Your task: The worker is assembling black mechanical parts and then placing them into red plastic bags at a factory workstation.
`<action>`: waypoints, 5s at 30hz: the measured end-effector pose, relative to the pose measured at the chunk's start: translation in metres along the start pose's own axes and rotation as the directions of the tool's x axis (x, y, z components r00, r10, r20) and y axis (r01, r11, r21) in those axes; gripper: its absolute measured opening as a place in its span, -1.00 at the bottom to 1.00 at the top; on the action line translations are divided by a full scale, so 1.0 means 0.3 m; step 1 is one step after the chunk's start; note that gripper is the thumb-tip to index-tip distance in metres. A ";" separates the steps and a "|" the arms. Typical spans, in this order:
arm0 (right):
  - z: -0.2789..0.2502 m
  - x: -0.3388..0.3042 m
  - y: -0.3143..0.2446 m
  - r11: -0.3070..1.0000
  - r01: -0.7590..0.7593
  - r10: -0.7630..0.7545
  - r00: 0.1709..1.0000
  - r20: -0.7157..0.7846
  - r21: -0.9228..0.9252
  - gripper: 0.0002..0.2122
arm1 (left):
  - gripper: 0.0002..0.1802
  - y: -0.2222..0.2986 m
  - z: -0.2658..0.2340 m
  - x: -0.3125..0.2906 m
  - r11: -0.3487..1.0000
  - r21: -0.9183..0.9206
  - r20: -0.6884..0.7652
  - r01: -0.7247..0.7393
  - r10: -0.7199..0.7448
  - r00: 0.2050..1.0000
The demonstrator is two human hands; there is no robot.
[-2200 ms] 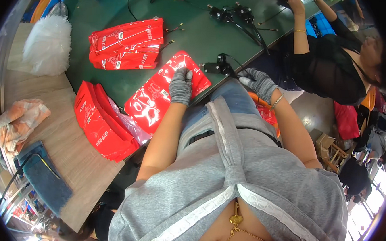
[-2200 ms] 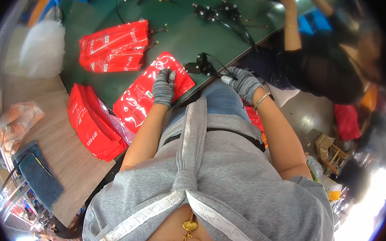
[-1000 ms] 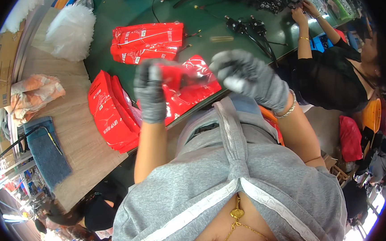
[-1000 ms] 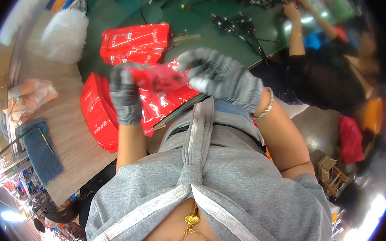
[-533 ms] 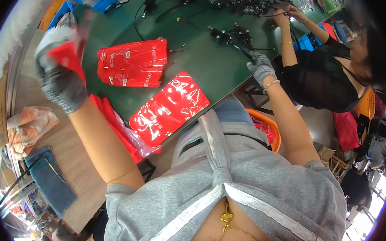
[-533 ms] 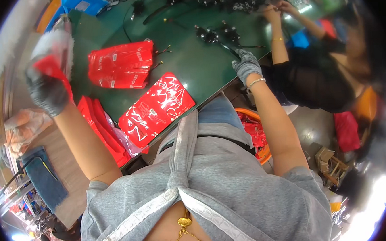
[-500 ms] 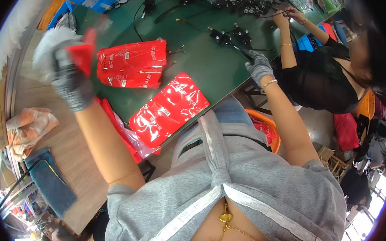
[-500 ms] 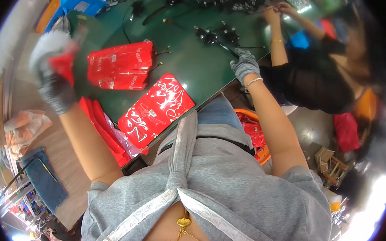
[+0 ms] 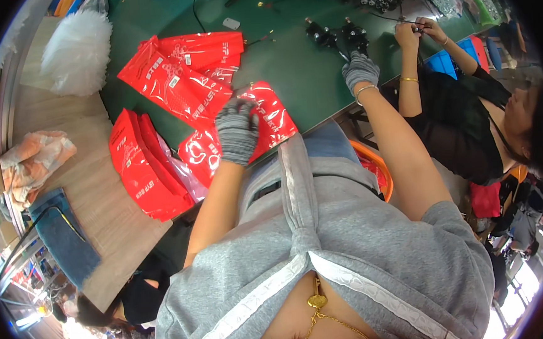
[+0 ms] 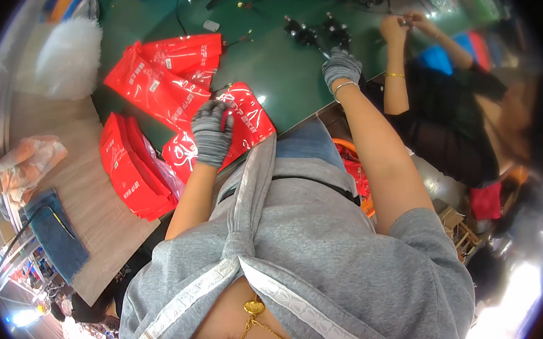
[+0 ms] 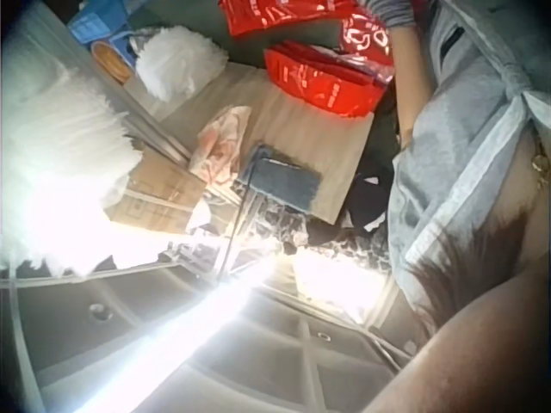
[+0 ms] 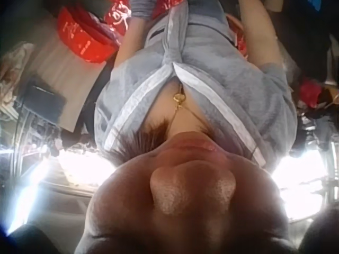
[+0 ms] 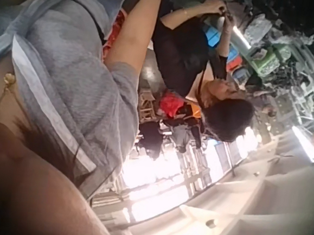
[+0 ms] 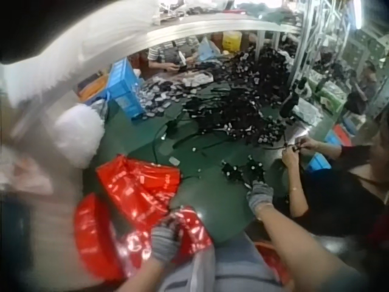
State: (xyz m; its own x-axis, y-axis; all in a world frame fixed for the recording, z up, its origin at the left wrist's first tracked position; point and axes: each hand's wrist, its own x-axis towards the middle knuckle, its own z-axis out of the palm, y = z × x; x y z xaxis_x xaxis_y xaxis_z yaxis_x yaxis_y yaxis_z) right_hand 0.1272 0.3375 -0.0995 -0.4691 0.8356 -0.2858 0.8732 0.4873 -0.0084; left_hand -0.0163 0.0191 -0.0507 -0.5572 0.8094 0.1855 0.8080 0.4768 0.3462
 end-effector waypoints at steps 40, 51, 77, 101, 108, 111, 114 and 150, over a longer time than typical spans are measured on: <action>-0.207 -0.542 0.050 0.707 -0.138 -0.392 0.740 0.546 0.694 -0.73 | -0.78 0.050 -0.037 -0.135 0.864 -0.504 0.143 0.003 0.080 0.986; -0.306 -0.631 0.016 0.626 0.255 -0.614 0.743 0.265 0.737 -0.73 | -0.78 0.100 -0.098 -0.102 0.452 -0.867 0.182 0.212 -0.109 0.977; -0.333 -0.409 0.105 0.058 -0.135 -0.202 0.969 0.144 0.989 -0.65 | -0.67 -0.190 -0.790 0.225 -0.172 -0.938 -0.189 -0.302 -0.475 0.859; 0.001 -0.161 0.052 0.981 -0.194 0.195 0.980 -0.038 0.032 -0.34 | -0.57 0.035 0.055 -0.066 0.977 -0.071 0.360 0.202 -0.164 0.919; 0.097 -0.197 0.174 0.969 -0.178 0.174 0.984 0.038 0.172 -0.51 | -0.29 0.080 0.187 -0.015 0.965 0.062 0.438 0.253 -0.255 0.862; 0.112 -0.216 0.233 0.946 -0.147 0.131 0.989 0.075 0.289 -0.58 | -0.36 0.087 0.198 0.011 0.948 0.093 0.506 0.304 -0.308 0.806; 0.092 -0.320 0.237 0.811 -0.113 0.024 0.987 0.160 0.574 -0.63 | -0.55 0.074 0.200 0.007 0.961 0.025 0.463 0.276 -0.256 0.849; -0.362 -0.682 -0.031 0.690 0.666 -0.694 0.720 -0.002 0.282 -0.71 | -0.78 0.070 -0.128 -0.094 0.307 -0.875 0.313 0.374 -0.229 0.922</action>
State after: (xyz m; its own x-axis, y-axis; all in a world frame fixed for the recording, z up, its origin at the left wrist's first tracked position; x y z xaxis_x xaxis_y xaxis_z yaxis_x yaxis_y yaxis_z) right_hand 0.2008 0.1896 0.0632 -0.9440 0.2641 -0.1978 0.3276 0.8216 -0.4666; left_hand 0.0089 -0.0068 -0.0133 -0.6386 0.7442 -0.1961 -0.1279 0.1487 0.9806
